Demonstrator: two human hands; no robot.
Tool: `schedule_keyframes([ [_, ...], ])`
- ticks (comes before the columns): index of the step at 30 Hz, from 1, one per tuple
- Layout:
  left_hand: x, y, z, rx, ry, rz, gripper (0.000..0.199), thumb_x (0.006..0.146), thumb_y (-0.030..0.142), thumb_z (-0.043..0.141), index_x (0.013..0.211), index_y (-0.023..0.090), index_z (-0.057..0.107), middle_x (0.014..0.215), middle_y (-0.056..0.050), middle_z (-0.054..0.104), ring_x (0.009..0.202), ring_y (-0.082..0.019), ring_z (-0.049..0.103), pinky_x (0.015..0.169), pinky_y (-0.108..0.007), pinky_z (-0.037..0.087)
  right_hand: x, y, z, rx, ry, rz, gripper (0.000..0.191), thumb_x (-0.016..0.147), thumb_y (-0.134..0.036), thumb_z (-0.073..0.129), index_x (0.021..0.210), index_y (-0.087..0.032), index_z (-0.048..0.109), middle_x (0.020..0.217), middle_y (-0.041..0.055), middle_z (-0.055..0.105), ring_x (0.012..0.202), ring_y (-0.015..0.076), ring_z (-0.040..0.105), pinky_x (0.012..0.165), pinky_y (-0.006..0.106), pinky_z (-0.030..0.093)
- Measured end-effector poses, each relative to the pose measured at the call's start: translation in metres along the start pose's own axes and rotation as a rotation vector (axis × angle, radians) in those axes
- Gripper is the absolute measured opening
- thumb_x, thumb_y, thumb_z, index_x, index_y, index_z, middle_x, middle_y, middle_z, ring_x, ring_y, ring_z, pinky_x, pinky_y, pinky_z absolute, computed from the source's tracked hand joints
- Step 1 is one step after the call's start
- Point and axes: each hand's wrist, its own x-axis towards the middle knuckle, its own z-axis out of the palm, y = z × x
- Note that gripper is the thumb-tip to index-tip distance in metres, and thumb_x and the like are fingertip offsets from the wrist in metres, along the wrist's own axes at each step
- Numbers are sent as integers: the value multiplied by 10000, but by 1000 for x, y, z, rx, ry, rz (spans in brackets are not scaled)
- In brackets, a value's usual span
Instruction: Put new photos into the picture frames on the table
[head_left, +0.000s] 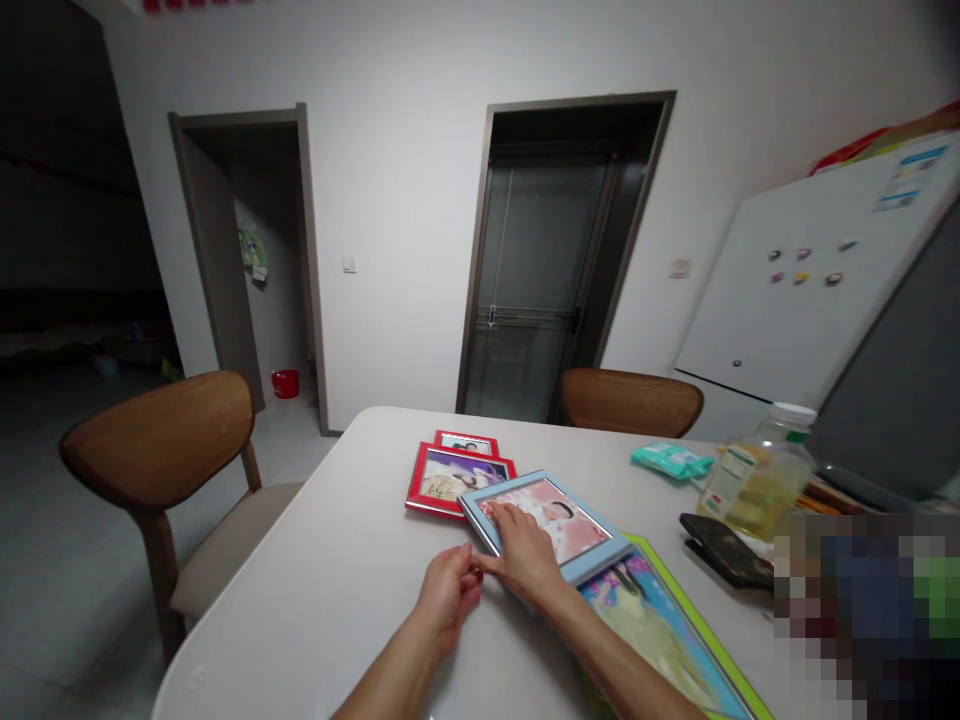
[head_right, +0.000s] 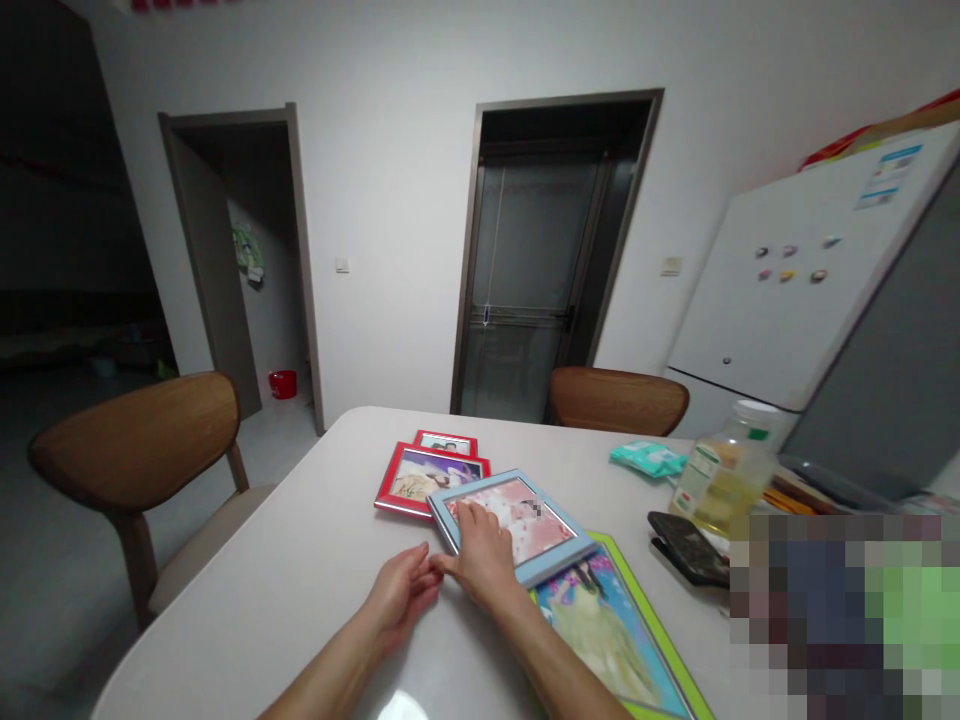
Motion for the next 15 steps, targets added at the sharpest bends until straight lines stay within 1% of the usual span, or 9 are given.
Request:
schedule_keyframes([
  [3, -8, -3, -2, 8, 17, -11, 182, 726, 305, 585, 790, 158, 500, 731, -20, 588, 611, -103, 579, 601, -210, 427, -5, -1, -1, -2, 2, 7, 533, 589, -149, 529, 1118, -155, 461, 1065, 113, 513, 971, 252, 434, 774, 345, 342],
  [5, -14, -2, -6, 15, 20, -11, 205, 717, 306, 597, 818, 155, 502, 769, -36, 594, 648, -118, 592, 607, -219, 432, -10, -3, -7, 10, 14, -1, 536, 583, -81, 480, 1116, -143, 472, 1037, 112, 527, 962, 233, 440, 801, 334, 336],
  [7, -21, 0, -6, 18, -6, -4, 227, 707, 312, 605, 830, 145, 513, 785, -55, 604, 675, -139, 602, 619, -239, 443, -20, -8, -19, 17, 27, -11, 563, 580, -54, 449, 1138, -132, 460, 1045, 114, 525, 972, 222, 436, 834, 328, 325],
  [9, -30, 1, 0, 10, -70, 26, 270, 685, 343, 621, 831, 131, 540, 771, -71, 619, 689, -169, 610, 634, -273, 457, -35, -17, -32, 62, 39, -38, 590, 572, -39, 430, 1154, -135, 447, 1052, 107, 526, 979, 214, 437, 852, 324, 326],
  [12, -47, -1, 14, -29, -177, 156, 357, 653, 403, 628, 876, 130, 575, 825, -80, 640, 771, -202, 609, 698, -294, 460, -63, -34, -50, 237, 58, -104, 596, 571, -37, 428, 1155, -155, 445, 1048, 92, 537, 983, 207, 448, 876, 339, 331],
  [13, -53, -2, 17, -38, -192, 212, 372, 648, 405, 627, 896, 132, 577, 857, -78, 642, 805, -206, 603, 725, -289, 454, -70, -38, -55, 316, 54, -119, 580, 588, -53, 439, 1157, -162, 442, 1048, 87, 540, 984, 205, 454, 884, 346, 333],
  [15, -65, -1, 19, -27, -183, 312, 373, 651, 376, 622, 927, 131, 570, 898, -77, 642, 839, -215, 594, 758, -290, 444, -81, -43, -63, 466, 53, -103, 525, 634, -132, 487, 1154, -182, 443, 1075, 80, 533, 1006, 204, 455, 904, 362, 329],
])
